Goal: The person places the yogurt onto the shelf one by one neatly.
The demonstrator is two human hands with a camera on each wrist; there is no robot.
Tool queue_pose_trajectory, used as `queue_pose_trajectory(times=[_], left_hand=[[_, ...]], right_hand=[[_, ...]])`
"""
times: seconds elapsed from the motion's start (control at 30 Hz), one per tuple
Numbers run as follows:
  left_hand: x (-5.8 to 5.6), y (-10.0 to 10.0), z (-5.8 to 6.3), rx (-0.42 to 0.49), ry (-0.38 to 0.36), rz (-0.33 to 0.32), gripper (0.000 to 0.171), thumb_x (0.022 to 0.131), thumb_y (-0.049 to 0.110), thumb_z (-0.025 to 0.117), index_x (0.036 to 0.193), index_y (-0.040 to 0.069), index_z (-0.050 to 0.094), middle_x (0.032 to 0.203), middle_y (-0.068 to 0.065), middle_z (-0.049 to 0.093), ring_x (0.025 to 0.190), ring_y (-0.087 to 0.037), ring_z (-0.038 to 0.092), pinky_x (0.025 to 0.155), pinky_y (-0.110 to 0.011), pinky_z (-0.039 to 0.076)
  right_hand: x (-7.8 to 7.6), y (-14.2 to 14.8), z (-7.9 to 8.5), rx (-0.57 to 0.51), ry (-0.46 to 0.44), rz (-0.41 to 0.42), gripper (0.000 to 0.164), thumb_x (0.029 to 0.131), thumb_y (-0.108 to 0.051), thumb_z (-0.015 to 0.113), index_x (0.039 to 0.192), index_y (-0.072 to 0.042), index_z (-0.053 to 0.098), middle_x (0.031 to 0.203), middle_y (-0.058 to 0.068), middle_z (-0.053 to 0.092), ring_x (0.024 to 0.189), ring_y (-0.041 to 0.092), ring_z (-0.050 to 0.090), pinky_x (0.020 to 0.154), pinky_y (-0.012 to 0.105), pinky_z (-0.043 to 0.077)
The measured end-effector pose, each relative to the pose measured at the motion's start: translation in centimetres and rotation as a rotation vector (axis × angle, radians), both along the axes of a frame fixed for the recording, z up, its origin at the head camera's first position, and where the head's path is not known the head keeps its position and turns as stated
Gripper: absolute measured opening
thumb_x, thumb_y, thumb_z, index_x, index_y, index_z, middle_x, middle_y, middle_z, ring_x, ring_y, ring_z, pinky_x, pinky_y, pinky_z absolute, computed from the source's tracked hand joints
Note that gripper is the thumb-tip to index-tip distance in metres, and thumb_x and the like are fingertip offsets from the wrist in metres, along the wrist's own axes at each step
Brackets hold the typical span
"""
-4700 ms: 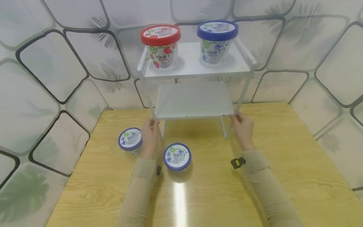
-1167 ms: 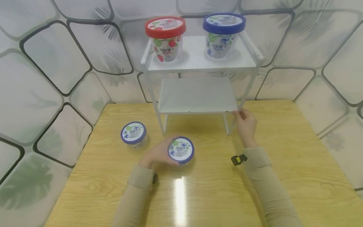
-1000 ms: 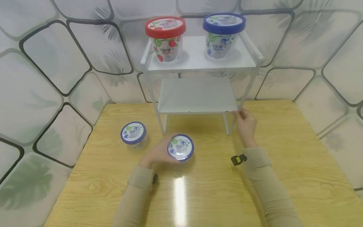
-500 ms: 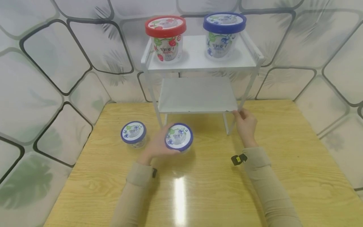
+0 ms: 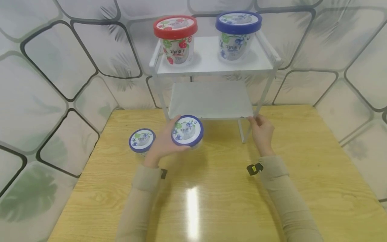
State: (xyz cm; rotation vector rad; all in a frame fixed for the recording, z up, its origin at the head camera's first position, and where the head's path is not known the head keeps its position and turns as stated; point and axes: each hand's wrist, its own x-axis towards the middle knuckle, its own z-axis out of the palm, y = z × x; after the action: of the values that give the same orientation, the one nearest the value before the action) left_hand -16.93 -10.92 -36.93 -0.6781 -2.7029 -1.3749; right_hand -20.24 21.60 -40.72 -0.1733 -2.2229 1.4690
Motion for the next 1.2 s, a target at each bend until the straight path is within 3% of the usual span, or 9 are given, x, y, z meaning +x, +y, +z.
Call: queue_pose_trajectory(times=[0.37,0.57,0.9,1.2], left_hand=[[-1.3,0.4,2.1,0.000,0.083,0.037,0.106,0.057,0.034,0.081,0.139,0.008,0.020,0.136,-0.014,0.034,0.119,-0.029,0.036,0.099,-0.045,0.031],[-2.1,1.0,3.3,-0.024,0.046,0.062,0.107,0.058,0.041,0.079,0.140,0.008,0.019,0.136,-0.013,0.034,0.119,-0.028,0.036,0.099,-0.043,0.031],[-2.3,1.8,5.3,0.022,-0.006,0.130,0.106,0.058,0.041,0.079,0.140,0.009,0.019,0.136,-0.012,0.033,0.121,-0.028,0.033,0.100,-0.045,0.029],[-3.6,3.0,6.6,-0.091,0.020,0.193,0.110,0.057,0.056,0.074,0.140,0.008,0.019,0.135,-0.012,0.035,0.119,-0.027,0.036,0.097,-0.044,0.034]], right_hand=[[-0.1,-0.1,0.0,0.045,0.057,0.008,0.035,0.085,-0.026,0.058,0.105,0.003,0.060,0.104,0.016,0.061,0.094,0.025,0.059,0.082,0.036,0.049],[-0.1,-0.1,0.0,0.034,0.055,0.012,0.035,0.085,-0.025,0.058,0.105,0.003,0.060,0.104,0.016,0.061,0.094,0.025,0.059,0.082,0.035,0.049],[0.0,-0.1,-0.2,0.026,0.036,0.012,0.035,0.085,-0.025,0.058,0.107,0.002,0.059,0.106,0.016,0.060,0.096,0.026,0.058,0.082,0.036,0.049],[0.1,-0.1,-0.1,0.023,0.023,0.014,0.035,0.085,-0.024,0.058,0.108,0.002,0.058,0.105,0.017,0.060,0.095,0.026,0.058,0.082,0.035,0.049]])
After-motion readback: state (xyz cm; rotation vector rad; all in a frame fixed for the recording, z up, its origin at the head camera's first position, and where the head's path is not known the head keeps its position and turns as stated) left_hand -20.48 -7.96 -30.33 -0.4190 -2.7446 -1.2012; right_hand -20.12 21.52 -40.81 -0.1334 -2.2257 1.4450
